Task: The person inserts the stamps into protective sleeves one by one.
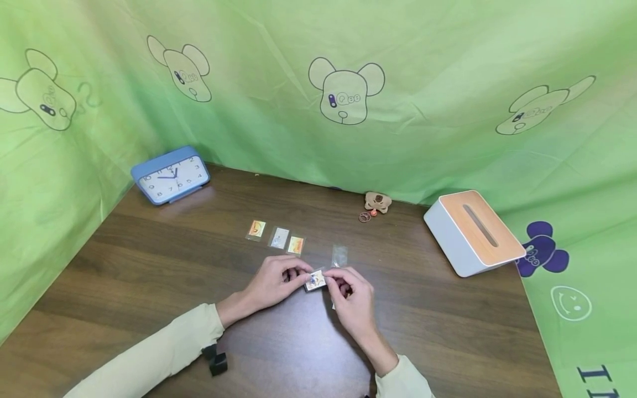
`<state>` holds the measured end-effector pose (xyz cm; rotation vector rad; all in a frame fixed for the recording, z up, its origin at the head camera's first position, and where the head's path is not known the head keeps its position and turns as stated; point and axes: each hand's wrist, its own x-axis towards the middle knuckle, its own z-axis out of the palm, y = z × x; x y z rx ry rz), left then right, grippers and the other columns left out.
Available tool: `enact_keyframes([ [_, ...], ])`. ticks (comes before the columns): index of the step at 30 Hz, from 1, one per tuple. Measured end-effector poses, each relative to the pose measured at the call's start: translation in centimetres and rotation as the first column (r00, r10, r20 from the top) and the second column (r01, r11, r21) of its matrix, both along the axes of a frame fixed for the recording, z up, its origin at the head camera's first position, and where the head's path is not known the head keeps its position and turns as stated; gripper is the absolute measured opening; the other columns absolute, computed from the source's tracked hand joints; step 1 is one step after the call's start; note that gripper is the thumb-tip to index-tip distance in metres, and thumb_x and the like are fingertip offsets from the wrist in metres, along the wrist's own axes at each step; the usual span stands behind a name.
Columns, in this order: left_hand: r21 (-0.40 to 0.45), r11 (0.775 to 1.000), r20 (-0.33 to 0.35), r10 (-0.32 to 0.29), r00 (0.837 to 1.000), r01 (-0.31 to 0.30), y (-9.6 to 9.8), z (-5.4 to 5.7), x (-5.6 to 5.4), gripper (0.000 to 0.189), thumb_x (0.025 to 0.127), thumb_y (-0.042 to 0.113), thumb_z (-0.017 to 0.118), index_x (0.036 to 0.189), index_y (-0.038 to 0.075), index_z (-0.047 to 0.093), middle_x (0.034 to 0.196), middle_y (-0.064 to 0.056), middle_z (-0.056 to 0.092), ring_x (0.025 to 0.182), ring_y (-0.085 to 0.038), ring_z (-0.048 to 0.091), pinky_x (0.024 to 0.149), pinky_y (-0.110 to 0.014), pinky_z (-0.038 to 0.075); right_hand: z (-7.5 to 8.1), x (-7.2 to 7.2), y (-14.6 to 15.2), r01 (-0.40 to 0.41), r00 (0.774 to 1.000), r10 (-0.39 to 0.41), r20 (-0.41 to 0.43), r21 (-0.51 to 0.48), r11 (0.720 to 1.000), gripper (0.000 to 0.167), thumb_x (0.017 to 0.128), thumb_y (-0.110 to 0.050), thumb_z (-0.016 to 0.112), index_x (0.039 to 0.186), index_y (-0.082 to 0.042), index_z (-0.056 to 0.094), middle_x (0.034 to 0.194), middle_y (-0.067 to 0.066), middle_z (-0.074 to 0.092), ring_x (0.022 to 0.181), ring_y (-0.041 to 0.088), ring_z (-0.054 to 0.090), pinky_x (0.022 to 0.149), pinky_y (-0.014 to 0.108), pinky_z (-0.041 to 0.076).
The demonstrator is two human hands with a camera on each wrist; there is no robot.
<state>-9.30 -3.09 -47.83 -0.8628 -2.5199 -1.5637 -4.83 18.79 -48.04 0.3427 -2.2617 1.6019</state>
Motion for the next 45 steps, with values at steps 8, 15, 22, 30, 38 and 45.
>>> enact_keyframes([
  [8, -0.018, 1.0, 0.027, -0.018, 0.999, 0.019, -0.1, -0.2, -0.1, 0.008, 0.098, 0.012, 0.086, 0.104, 0.008, 0.083, 0.085, 0.003, 0.078, 0.069, 0.005, 0.06, 0.063, -0.019, 0.054, -0.2, 0.0, 0.0, -0.008, 1.0, 0.008, -0.017, 0.023, 1.0, 0.027, 0.091, 0.015, 0.081, 0.104, -0.008, 0.084, 0.09, 0.007, 0.075, 0.066, 0.005, 0.059, 0.054, 0.014, 0.046],
  [15, -0.078, 0.997, -0.042, 0.011, 0.999, -0.014, -0.1, -0.1, -0.1, 0.006, 0.099, 0.008, 0.083, 0.102, 0.009, 0.078, 0.086, 0.002, 0.079, 0.071, 0.002, 0.063, 0.066, -0.018, 0.056, -0.3, 0.2, 0.9, -0.002, 0.999, 0.004, -0.036, 0.061, 0.998, 0.034, 0.087, 0.019, 0.081, 0.109, -0.006, 0.083, 0.094, 0.01, 0.075, 0.077, 0.006, 0.064, 0.061, 0.013, 0.05],
  [22, -0.174, 0.976, -0.191, 0.099, 0.977, -0.133, 0.1, 0.0, -0.3, 0.013, 0.096, 0.014, 0.086, 0.097, 0.014, 0.073, 0.086, 0.004, 0.078, 0.077, -0.008, 0.068, 0.073, -0.026, 0.057, -1.0, 0.6, 2.7, 0.03, 0.998, -0.022, -0.05, 0.16, 0.987, 0.034, 0.081, 0.018, 0.088, 0.105, -0.005, 0.083, 0.09, 0.007, 0.072, 0.067, 0.008, 0.057, 0.055, 0.015, 0.043],
  [30, -0.219, 0.944, -0.302, 0.174, 0.937, -0.246, 0.7, -0.4, -0.8, 0.02, 0.091, 0.019, 0.092, 0.09, 0.015, 0.072, 0.113, -0.006, 0.072, 0.109, -0.029, 0.059, 0.099, -0.046, 0.051, -0.4, 0.8, 4.4, 0.032, 0.998, -0.017, -0.062, 0.267, 0.963, 0.035, 0.079, 0.014, 0.092, 0.101, -0.013, 0.085, 0.089, -0.003, 0.07, 0.063, 0.01, 0.054, 0.053, 0.016, 0.04],
  [38, -0.323, 0.882, -0.302, 0.248, 0.92, -0.344, 1.8, -0.3, -1.6, 0.023, 0.091, 0.029, 0.092, 0.088, 0.019, 0.072, 0.144, -0.013, 0.062, 0.137, -0.039, 0.046, 0.105, -0.055, 0.041, -0.2, 0.7, 5.3, -0.01, 1.0, 0.006, 0.011, 0.342, 0.94, 0.031, 0.076, 0.005, 0.097, 0.091, -0.018, 0.083, 0.082, -0.008, 0.062, 0.063, 0.007, 0.051, 0.056, 0.016, 0.04],
  [45, -0.337, 0.868, -0.278, 0.28, 0.919, -0.366, 2.5, -0.3, -2.7, 0.022, 0.093, 0.027, 0.091, 0.088, 0.017, 0.072, 0.153, -0.016, 0.056, 0.147, -0.043, 0.039, 0.104, -0.057, 0.039, 0.1, 0.6, 5.5, -0.038, 0.999, 0.035, 0.017, 0.385, 0.922, 0.031, 0.074, 0.0, 0.1, 0.089, -0.02, 0.083, 0.085, -0.009, 0.063, 0.063, 0.006, 0.05, 0.057, 0.016, 0.038],
])
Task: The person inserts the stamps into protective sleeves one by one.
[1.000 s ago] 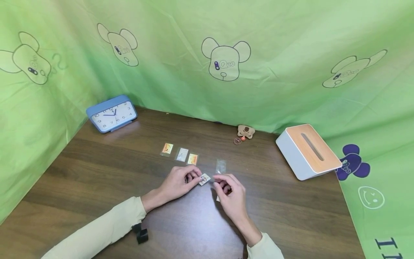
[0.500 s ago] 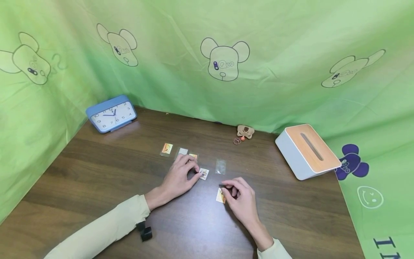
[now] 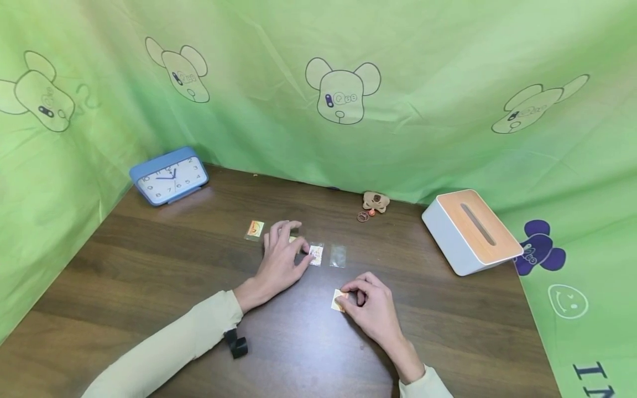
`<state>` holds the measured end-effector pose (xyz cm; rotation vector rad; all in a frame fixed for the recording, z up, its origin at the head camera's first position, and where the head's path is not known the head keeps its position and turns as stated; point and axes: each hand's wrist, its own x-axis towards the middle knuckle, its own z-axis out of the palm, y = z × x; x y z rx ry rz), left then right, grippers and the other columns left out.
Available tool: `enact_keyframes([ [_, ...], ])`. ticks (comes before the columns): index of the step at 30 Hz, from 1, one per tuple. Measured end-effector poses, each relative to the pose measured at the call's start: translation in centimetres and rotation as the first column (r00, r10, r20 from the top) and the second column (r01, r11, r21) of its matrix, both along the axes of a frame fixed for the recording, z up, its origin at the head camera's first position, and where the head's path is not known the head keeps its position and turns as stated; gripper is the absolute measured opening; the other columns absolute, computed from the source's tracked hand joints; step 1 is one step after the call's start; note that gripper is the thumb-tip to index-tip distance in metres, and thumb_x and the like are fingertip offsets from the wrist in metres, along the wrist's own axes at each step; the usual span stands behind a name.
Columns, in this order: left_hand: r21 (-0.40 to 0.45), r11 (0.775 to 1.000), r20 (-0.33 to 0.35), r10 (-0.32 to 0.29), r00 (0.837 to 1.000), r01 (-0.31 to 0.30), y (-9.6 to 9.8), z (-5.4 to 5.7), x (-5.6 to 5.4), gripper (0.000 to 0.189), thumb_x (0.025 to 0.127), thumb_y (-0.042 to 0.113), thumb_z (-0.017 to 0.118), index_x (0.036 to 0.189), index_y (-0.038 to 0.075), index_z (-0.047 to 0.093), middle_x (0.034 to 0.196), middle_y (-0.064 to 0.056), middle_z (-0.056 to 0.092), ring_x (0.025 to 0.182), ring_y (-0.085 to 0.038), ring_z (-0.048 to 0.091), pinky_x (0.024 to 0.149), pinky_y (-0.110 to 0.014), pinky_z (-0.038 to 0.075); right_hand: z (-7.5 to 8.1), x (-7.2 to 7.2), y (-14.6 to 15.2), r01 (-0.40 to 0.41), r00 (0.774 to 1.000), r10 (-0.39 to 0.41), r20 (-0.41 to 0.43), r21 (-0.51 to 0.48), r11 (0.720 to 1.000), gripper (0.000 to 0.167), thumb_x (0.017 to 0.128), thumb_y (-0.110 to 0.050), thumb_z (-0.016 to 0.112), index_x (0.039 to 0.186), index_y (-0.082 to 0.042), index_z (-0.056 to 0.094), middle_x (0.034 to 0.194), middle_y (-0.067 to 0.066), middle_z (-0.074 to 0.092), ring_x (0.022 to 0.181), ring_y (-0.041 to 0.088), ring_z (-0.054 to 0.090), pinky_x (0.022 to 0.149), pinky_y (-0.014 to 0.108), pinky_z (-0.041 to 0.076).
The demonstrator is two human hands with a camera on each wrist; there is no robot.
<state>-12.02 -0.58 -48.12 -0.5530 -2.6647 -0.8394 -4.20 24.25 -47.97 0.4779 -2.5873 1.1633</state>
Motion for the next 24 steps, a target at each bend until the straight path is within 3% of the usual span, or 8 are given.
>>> enact_keyframes([
  [10, 0.005, 1.0, 0.016, 0.02, 1.0, -0.02, 0.48, -0.2, -0.54, 0.03, 0.091, 0.024, 0.092, 0.112, 0.011, 0.075, 0.157, -0.021, 0.05, 0.152, -0.048, 0.034, 0.111, -0.062, 0.038, -0.05, 0.0, -0.08, 0.005, 1.0, -0.005, 0.008, -0.015, 1.0, 0.035, 0.072, 0.003, 0.101, 0.085, -0.023, 0.081, 0.088, -0.012, 0.066, 0.063, 0.005, 0.051, 0.057, 0.015, 0.039],
  [24, 0.05, 0.999, 0.017, -0.012, 1.0, 0.011, 0.61, -0.03, -0.69, 0.023, 0.096, 0.024, 0.086, 0.114, 0.013, 0.076, 0.158, -0.017, 0.051, 0.152, -0.044, 0.036, 0.111, -0.061, 0.037, -0.07, -0.22, -0.07, 0.079, 0.996, -0.079, -0.035, 0.016, 0.997, 0.034, 0.069, 0.0, 0.105, 0.086, -0.018, 0.082, 0.082, -0.011, 0.064, 0.061, 0.001, 0.05, 0.055, 0.012, 0.039],
])
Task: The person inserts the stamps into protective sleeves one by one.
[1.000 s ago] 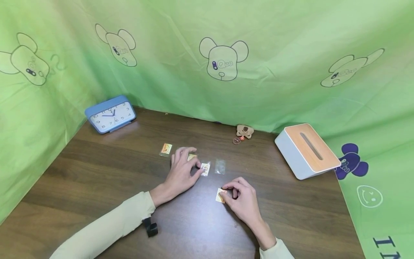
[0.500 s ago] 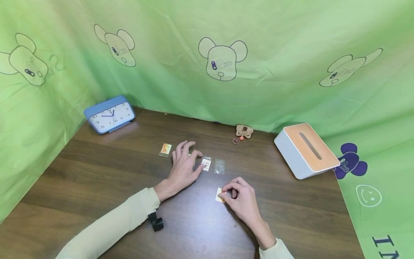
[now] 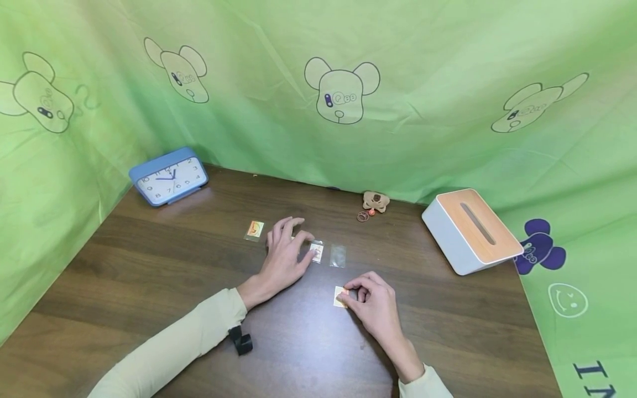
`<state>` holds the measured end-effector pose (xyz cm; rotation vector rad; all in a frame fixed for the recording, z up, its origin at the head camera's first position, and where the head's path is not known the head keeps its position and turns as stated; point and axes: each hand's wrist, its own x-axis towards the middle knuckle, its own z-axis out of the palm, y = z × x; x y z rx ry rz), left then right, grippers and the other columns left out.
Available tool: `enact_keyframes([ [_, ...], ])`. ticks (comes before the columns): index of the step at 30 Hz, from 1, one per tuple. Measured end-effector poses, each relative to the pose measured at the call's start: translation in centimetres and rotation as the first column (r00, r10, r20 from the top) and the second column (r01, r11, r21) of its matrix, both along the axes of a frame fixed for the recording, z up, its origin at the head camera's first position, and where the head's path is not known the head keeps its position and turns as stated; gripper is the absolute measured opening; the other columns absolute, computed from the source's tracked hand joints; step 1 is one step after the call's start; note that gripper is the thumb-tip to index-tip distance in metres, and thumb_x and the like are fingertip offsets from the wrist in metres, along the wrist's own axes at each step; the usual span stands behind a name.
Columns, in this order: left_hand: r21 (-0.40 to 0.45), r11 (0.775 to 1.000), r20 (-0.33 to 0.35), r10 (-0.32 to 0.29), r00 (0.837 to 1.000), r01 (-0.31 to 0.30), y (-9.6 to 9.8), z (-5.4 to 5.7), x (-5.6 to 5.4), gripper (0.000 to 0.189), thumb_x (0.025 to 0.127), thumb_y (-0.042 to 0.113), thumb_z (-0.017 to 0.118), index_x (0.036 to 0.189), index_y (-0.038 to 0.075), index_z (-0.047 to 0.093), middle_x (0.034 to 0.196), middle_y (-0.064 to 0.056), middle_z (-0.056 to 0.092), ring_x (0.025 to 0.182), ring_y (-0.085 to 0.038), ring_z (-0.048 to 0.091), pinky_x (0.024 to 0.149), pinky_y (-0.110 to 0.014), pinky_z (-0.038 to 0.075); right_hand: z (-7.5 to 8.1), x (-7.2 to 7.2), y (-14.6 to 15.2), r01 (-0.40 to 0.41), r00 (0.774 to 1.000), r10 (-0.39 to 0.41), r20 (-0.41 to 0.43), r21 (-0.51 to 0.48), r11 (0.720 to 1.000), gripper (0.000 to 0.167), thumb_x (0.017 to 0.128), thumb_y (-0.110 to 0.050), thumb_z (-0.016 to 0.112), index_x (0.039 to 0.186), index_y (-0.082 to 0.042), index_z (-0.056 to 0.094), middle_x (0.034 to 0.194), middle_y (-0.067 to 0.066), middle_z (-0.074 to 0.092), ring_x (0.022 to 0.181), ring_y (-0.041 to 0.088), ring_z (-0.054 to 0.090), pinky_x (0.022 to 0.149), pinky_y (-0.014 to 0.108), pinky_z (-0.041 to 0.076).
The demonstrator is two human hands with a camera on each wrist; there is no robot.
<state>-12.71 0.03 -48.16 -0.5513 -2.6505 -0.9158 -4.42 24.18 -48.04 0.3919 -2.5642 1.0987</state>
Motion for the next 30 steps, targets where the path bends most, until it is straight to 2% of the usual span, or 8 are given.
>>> enact_keyframes([
  [7, 0.009, 0.999, 0.034, -0.033, 0.999, 0.033, 0.5, 0.2, -0.2, 0.024, 0.095, 0.028, 0.088, 0.112, 0.013, 0.078, 0.159, -0.017, 0.051, 0.154, -0.042, 0.035, 0.115, -0.061, 0.037, -0.1, -0.1, 0.1, -0.007, 1.0, 0.007, -0.003, 0.005, 1.0, 0.033, 0.069, 0.0, 0.104, 0.084, -0.018, 0.081, 0.078, -0.011, 0.061, 0.061, -0.002, 0.049, 0.054, 0.013, 0.038],
  [14, 0.009, 0.996, 0.088, -0.087, 0.992, 0.086, 1.5, 0.5, -0.5, 0.037, 0.091, 0.034, 0.093, 0.118, 0.014, 0.077, 0.162, -0.017, 0.049, 0.158, -0.042, 0.03, 0.124, -0.062, 0.031, -0.2, -0.2, 0.2, -0.009, 1.0, 0.009, 0.011, -0.013, 1.0, 0.036, 0.068, 0.001, 0.104, 0.086, -0.017, 0.078, 0.076, -0.009, 0.059, 0.06, -0.002, 0.049, 0.055, 0.014, 0.039],
  [19, -0.043, 0.992, 0.088, -0.115, 0.989, 0.119, 1.9, 0.5, -0.9, 0.05, 0.09, 0.044, 0.093, 0.129, 0.016, 0.078, 0.167, -0.018, 0.045, 0.162, -0.045, 0.026, 0.129, -0.065, 0.025, -0.4, -0.1, 0.3, -0.016, 1.0, 0.017, 0.024, -0.038, 0.999, 0.038, 0.069, 0.002, 0.104, 0.086, -0.018, 0.076, 0.074, -0.008, 0.058, 0.06, -0.001, 0.049, 0.054, 0.014, 0.038],
  [24, -0.099, 0.985, 0.051, -0.139, 0.989, 0.144, 2.2, 0.2, -1.3, 0.055, 0.091, 0.053, 0.089, 0.133, 0.019, 0.079, 0.169, -0.02, 0.043, 0.163, -0.049, 0.024, 0.13, -0.069, 0.022, -0.5, -0.1, 0.3, -0.021, 0.999, 0.024, 0.047, -0.068, 0.997, 0.039, 0.07, 0.004, 0.102, 0.086, -0.018, 0.074, 0.072, -0.009, 0.059, 0.059, -0.001, 0.05, 0.052, 0.014, 0.039],
  [30, -0.21, 0.964, 0.032, -0.158, 0.987, 0.161, 2.5, -0.1, -1.4, 0.059, 0.094, 0.059, 0.085, 0.141, 0.024, 0.078, 0.175, -0.019, 0.038, 0.165, -0.051, 0.019, 0.133, -0.067, 0.019, -0.5, -0.1, 0.3, -0.016, 0.997, 0.022, 0.071, -0.086, 0.996, 0.037, 0.074, 0.004, 0.1, 0.085, -0.019, 0.073, 0.071, -0.013, 0.06, 0.059, -0.001, 0.051, 0.051, 0.014, 0.039],
])
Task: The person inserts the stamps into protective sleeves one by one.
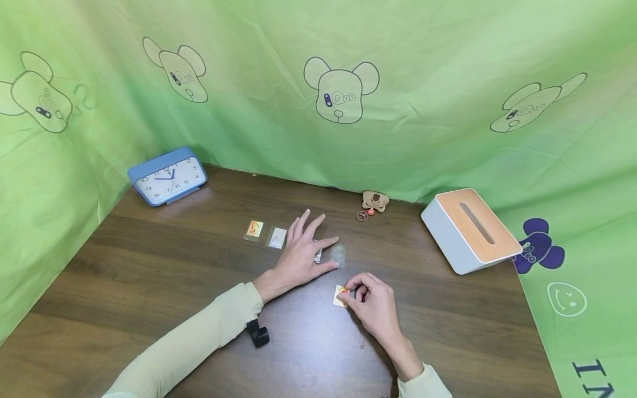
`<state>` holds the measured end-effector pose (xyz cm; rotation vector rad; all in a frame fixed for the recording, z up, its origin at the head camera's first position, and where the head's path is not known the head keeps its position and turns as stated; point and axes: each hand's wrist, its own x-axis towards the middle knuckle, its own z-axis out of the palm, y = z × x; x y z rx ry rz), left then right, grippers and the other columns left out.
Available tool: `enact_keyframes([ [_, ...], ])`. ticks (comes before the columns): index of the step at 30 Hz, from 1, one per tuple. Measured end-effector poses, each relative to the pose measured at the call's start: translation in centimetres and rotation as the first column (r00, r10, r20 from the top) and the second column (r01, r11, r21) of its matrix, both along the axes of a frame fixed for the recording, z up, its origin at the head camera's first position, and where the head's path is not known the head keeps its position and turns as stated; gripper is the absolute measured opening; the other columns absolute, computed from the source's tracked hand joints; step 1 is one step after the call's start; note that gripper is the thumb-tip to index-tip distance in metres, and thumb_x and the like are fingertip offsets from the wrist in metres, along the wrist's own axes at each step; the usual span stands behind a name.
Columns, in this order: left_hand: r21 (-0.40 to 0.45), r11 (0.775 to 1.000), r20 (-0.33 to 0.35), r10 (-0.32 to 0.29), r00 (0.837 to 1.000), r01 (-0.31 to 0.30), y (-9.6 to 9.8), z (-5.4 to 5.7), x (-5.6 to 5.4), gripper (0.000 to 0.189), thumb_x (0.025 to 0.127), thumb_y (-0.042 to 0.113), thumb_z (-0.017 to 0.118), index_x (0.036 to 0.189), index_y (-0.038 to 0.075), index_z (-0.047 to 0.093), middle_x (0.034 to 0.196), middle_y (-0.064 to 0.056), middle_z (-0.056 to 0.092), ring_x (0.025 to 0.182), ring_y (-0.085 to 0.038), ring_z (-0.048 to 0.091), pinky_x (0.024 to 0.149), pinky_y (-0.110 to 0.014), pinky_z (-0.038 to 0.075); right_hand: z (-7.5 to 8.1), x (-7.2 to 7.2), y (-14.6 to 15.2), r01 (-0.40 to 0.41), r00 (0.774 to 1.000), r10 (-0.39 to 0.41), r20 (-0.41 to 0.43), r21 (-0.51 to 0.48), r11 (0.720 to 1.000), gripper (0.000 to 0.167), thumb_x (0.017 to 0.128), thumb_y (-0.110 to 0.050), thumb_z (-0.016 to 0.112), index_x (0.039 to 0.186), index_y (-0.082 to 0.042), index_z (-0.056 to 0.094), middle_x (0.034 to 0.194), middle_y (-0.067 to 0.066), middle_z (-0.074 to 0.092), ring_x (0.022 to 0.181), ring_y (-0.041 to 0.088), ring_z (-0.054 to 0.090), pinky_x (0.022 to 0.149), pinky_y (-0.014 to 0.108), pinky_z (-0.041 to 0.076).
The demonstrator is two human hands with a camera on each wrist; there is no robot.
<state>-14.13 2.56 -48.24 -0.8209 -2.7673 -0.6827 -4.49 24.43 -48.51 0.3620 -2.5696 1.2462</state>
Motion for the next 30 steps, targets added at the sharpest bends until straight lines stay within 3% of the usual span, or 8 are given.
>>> enact_keyframes([
  [12, 0.005, 0.999, -0.025, -0.037, 0.999, 0.038, 0.2, 0.4, 0.5, 0.039, 0.097, 0.05, 0.085, 0.127, 0.025, 0.085, 0.175, -0.016, 0.041, 0.166, -0.051, 0.021, 0.134, -0.064, 0.02, -0.2, 0.1, 0.1, -0.021, 0.999, 0.02, -0.026, -0.034, 0.999, 0.037, 0.074, 0.006, 0.099, 0.084, -0.02, 0.074, 0.072, -0.012, 0.064, 0.059, 0.0, 0.052, 0.05, 0.014, 0.039],
  [22, 0.146, 0.987, 0.008, -0.064, 0.998, 0.062, 0.2, 0.8, 1.2, 0.027, 0.099, 0.039, 0.084, 0.119, 0.021, 0.087, 0.17, -0.016, 0.048, 0.164, -0.044, 0.028, 0.133, -0.064, 0.022, -0.3, 0.0, 0.1, -0.024, 0.999, 0.023, -0.034, -0.033, 0.999, 0.036, 0.074, 0.008, 0.097, 0.088, -0.018, 0.077, 0.07, -0.013, 0.061, 0.058, -0.001, 0.051, 0.048, 0.013, 0.038],
  [27, 0.272, 0.959, 0.023, -0.082, 0.996, 0.073, 0.0, 1.2, 1.9, 0.028, 0.103, 0.034, 0.08, 0.124, 0.018, 0.085, 0.155, -0.014, 0.06, 0.144, -0.033, 0.05, 0.12, -0.052, 0.041, -0.3, 0.1, 0.1, -0.02, 1.0, 0.019, -0.019, -0.046, 0.999, 0.035, 0.077, 0.007, 0.097, 0.089, -0.019, 0.077, 0.069, -0.012, 0.063, 0.058, -0.001, 0.052, 0.049, 0.013, 0.039],
  [30, 0.348, 0.931, -0.026, -0.105, 0.994, 0.107, -0.3, 0.7, 2.2, 0.027, 0.106, 0.035, 0.077, 0.126, 0.018, 0.084, 0.133, -0.006, 0.068, 0.122, -0.021, 0.061, 0.106, -0.041, 0.051, -0.3, 0.1, 0.0, -0.015, 1.0, 0.014, -0.016, -0.066, 0.998, 0.034, 0.078, 0.007, 0.097, 0.091, -0.018, 0.078, 0.072, -0.01, 0.067, 0.059, 0.0, 0.055, 0.05, 0.013, 0.041],
])
